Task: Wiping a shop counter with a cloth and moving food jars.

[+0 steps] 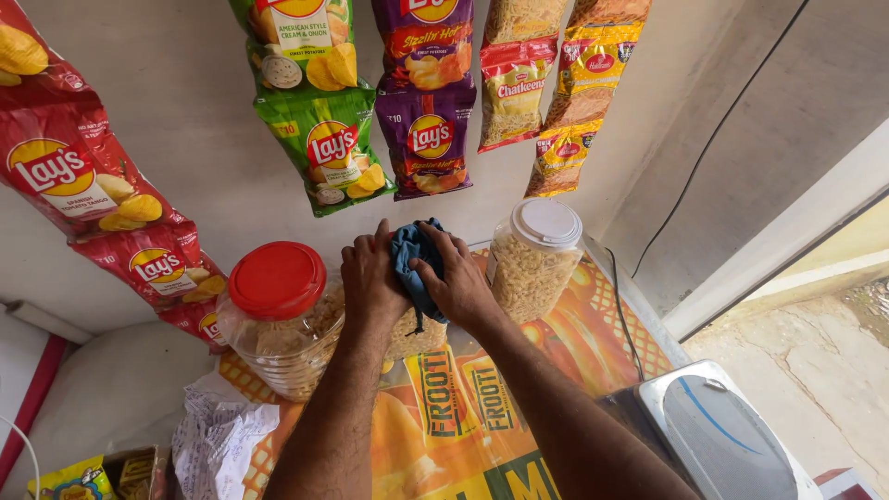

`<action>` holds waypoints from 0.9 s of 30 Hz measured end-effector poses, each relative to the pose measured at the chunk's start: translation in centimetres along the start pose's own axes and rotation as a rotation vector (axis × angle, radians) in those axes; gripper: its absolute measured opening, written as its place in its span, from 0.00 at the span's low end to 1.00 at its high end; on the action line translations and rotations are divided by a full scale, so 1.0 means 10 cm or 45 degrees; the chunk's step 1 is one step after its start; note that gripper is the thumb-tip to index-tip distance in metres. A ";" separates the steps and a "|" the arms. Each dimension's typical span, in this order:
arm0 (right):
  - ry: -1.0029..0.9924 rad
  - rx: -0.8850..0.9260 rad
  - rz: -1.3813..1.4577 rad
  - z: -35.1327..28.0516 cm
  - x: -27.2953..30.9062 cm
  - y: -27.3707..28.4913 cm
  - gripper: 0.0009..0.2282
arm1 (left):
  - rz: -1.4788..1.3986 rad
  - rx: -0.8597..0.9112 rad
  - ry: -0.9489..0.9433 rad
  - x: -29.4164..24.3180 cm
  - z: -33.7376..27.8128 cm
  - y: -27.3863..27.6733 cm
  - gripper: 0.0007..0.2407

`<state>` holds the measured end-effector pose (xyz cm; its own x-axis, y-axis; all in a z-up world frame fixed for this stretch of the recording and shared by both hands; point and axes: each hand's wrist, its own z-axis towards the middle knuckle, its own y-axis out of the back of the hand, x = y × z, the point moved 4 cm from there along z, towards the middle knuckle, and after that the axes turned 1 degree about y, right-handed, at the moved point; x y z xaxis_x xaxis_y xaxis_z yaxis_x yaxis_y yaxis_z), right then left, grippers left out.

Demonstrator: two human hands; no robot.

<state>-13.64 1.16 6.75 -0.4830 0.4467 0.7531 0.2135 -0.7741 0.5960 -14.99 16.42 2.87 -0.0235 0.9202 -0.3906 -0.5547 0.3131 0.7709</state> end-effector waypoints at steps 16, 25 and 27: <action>0.096 -0.042 -0.401 -0.22 0.16 0.19 0.26 | -0.436 0.109 -0.152 -0.54 -0.38 0.18 0.47; 0.556 0.156 -0.511 0.05 -0.12 0.24 0.20 | -0.617 0.090 -0.002 -0.61 -0.29 0.09 0.45; 0.336 0.325 -0.774 0.11 -0.08 0.16 0.18 | -0.566 0.194 0.045 -0.58 -0.25 0.05 0.49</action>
<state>-11.97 0.04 7.43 -0.7625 0.6175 0.1932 0.0179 -0.2783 0.9603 -17.21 10.60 4.23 0.1589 0.6815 -0.7144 -0.3887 0.7083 0.5892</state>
